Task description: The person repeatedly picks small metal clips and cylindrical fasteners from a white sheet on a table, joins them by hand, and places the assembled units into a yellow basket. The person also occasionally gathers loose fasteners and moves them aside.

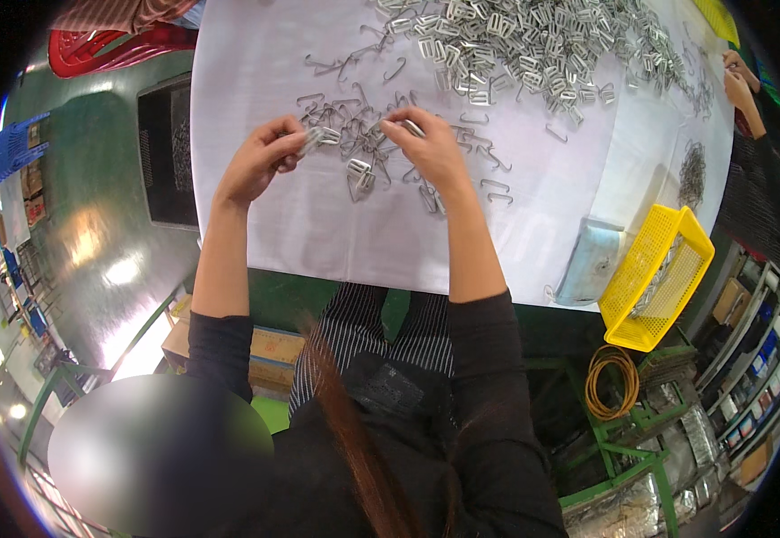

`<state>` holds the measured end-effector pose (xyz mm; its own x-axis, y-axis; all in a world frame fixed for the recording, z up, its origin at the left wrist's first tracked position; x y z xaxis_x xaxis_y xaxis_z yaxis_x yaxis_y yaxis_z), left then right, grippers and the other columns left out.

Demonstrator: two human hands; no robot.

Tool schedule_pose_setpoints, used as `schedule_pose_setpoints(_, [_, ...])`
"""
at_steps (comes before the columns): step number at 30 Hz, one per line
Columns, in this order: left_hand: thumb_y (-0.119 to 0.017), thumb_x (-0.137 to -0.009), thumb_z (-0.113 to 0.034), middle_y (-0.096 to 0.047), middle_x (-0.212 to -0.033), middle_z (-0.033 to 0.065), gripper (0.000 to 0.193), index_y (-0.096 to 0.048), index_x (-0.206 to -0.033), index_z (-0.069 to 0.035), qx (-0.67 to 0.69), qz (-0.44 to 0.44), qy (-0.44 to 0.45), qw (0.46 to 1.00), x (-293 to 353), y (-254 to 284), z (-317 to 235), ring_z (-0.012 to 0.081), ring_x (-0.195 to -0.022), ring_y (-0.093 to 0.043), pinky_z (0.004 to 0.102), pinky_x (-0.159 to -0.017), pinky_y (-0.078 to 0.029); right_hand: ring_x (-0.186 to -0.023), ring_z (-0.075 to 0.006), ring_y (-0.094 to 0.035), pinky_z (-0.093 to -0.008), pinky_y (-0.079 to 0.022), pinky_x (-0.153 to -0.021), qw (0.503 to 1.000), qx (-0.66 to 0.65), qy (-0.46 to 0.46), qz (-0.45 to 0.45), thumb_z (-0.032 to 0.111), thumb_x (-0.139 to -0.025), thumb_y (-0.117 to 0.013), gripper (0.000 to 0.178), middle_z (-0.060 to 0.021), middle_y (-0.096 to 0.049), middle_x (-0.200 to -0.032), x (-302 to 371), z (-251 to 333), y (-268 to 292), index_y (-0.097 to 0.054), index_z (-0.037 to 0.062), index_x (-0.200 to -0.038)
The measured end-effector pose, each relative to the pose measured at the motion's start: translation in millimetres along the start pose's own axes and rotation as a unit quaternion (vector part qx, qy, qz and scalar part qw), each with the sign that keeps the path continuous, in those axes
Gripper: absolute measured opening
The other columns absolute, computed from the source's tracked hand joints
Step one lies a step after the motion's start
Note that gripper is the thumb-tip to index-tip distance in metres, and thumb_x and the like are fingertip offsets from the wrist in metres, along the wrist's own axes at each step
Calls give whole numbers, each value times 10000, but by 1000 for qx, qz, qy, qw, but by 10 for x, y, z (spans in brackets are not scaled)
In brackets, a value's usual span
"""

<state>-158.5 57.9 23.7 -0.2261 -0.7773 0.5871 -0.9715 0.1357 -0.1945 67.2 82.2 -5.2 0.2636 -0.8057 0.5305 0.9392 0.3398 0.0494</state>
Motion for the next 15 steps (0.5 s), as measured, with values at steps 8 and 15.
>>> schedule_pose_setpoints(8, [-610, -781, -126, -557, -755, -4, 127, -554, -882, -75, 168, -30, 7, 985, 49, 51, 398, 98, -667, -540, 234, -516, -414, -675, -275, -574, -389, -430, -602, 850, 503, 153, -18, 212, -765, -646, 197, -93, -607, -714, -192, 196, -55, -614, 99, -922])
schedule_pose_setpoints(15, [-650, -764, -186, -602, -778, 43, 173, -580, -889, -90, -449, -124, -169, 869, 58, -522, 591, 198, -635, -553, 308, -582, -439, -596, -159, -529, -298, -411, -547, 993, -98, -49, 43, 252, -789, -633, 243, -41, -556, -629, 42, 126, 284, -641, 55, -930])
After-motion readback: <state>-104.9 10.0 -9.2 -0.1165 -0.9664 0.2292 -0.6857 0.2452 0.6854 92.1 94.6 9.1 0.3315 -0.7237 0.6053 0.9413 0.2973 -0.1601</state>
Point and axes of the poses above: each hand's wrist, its own x-axis away from the middle knuckle, its own y-axis out of the back of the hand, z = x × y, the point moved 3 cm from there along -x, towards the middle knuckle
